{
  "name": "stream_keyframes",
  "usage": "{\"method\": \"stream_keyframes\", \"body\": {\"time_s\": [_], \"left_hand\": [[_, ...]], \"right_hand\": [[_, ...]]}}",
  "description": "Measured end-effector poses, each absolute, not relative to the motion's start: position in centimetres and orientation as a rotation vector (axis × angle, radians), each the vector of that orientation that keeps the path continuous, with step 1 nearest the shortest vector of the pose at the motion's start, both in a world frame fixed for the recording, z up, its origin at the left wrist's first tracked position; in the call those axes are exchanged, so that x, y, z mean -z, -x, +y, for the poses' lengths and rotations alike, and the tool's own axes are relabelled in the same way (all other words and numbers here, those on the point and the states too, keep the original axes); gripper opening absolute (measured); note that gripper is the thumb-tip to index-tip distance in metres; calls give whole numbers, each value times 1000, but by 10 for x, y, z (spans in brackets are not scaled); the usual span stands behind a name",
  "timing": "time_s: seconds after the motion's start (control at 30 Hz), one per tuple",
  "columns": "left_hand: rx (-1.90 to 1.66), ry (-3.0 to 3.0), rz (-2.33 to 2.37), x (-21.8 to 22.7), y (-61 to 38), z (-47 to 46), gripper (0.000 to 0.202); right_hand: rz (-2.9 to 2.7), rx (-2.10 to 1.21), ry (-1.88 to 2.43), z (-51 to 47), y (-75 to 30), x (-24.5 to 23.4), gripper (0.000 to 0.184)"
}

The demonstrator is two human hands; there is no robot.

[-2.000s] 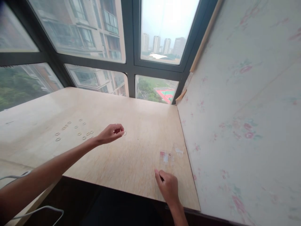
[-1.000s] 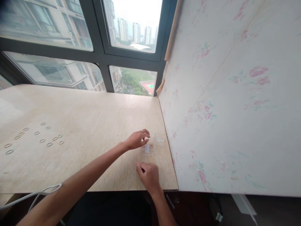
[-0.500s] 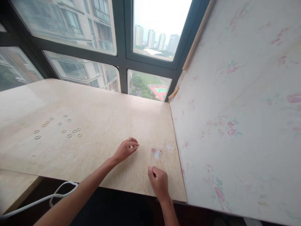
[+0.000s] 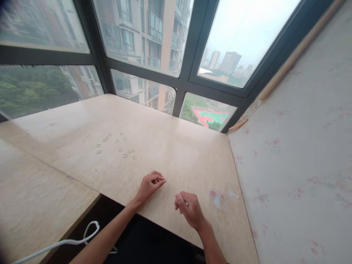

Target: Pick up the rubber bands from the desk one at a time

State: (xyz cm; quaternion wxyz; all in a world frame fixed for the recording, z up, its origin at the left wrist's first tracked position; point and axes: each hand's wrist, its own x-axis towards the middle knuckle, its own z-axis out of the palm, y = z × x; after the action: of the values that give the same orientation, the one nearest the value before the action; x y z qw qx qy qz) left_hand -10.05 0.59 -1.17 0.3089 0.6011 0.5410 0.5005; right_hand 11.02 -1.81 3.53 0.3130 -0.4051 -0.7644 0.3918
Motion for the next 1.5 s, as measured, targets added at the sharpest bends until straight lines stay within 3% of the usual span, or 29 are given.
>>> {"method": "stream_keyframes", "body": {"time_s": [0.17,0.37,0.47,0.6,0.73,0.83,0.97,1.23,1.5], "left_hand": [[-1350,-1504,1447,13,101,6,21],[-1020,-1436,1660,19,99,10,18],[-916,-1493,1694,16,99,10,22],[-1037,-1509,1640,13,100,5,16],[-1190,-1335,1604,10,100,-2,19],[-1212,-1262,1579,4,102,-7,21],[-1229,-1194,1545,-3,106,-9,15],[-1097,-1182,1591,-11,110,-8,13],[-1013,-1254,1646,-21,109,-5,16]], "right_hand": [[-2072,-1125,880,32,-34,-59,49],[-2230,-1333,656,67,67,-82,42],[-2381,-1337,534,83,120,-79,40],[-2545,-1296,509,111,187,-65,29],[-2821,-786,535,137,245,-52,72],[-2946,-470,604,147,281,-46,54],[-3042,-359,616,150,309,-40,34],[-3183,-91,462,146,308,-36,22],[-3323,-78,535,152,303,-45,10]]}}
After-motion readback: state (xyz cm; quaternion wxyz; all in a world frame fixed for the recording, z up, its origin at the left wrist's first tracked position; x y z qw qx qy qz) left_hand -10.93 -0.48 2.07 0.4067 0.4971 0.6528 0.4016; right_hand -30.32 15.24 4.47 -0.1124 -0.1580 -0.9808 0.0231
